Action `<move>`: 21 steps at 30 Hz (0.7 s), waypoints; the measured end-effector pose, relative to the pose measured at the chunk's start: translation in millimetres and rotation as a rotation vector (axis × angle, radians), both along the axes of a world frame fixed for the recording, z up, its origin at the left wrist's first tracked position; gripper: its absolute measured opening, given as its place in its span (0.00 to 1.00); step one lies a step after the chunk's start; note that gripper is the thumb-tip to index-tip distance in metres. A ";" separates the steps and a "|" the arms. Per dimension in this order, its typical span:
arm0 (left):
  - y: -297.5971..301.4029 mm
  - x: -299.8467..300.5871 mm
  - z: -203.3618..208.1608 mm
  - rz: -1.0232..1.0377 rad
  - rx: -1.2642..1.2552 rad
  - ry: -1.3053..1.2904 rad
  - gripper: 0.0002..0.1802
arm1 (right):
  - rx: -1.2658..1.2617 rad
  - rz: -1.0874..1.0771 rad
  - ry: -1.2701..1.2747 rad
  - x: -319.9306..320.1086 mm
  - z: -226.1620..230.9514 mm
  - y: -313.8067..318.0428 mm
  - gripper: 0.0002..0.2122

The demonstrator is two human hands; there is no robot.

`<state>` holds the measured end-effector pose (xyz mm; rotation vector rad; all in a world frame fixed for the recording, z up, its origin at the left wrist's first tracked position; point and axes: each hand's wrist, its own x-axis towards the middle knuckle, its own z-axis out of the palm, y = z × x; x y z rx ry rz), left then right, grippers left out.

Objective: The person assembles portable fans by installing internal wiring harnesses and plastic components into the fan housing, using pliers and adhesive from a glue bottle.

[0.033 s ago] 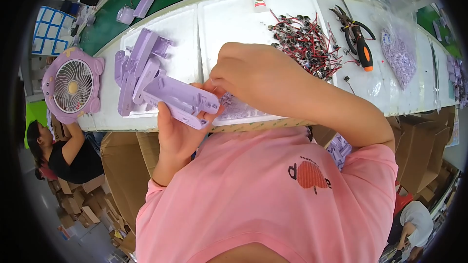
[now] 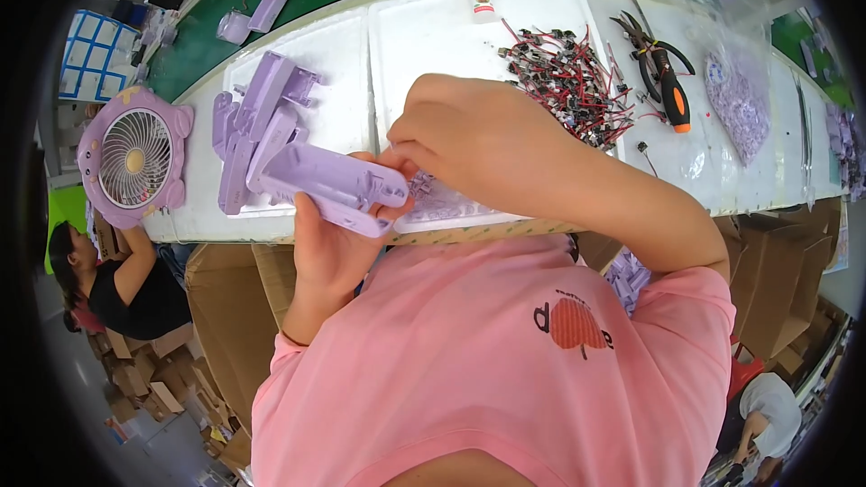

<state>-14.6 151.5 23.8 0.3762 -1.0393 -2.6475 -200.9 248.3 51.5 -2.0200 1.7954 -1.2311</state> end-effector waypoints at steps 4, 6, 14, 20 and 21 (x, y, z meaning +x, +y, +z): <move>0.7 3.3 6.8 0.140 -0.333 -0.111 0.38 | -0.027 0.056 -0.084 1.0 17.8 0.1 0.08; -2.7 2.4 4.8 0.146 -0.398 -0.094 0.38 | -0.084 0.080 -0.035 3.6 14.5 -6.3 0.07; -13.9 -5.9 -8.4 0.100 -0.705 -0.001 0.38 | -0.105 0.020 -0.100 5.0 4.0 -11.6 0.06; -15.8 -14.1 -10.9 0.102 -0.764 0.028 0.38 | -0.046 -0.022 -0.182 4.9 0.1 -12.2 0.05; -15.9 -15.3 -12.0 0.118 -0.799 0.022 0.38 | -0.036 -0.028 -0.190 4.3 -0.4 -12.3 0.05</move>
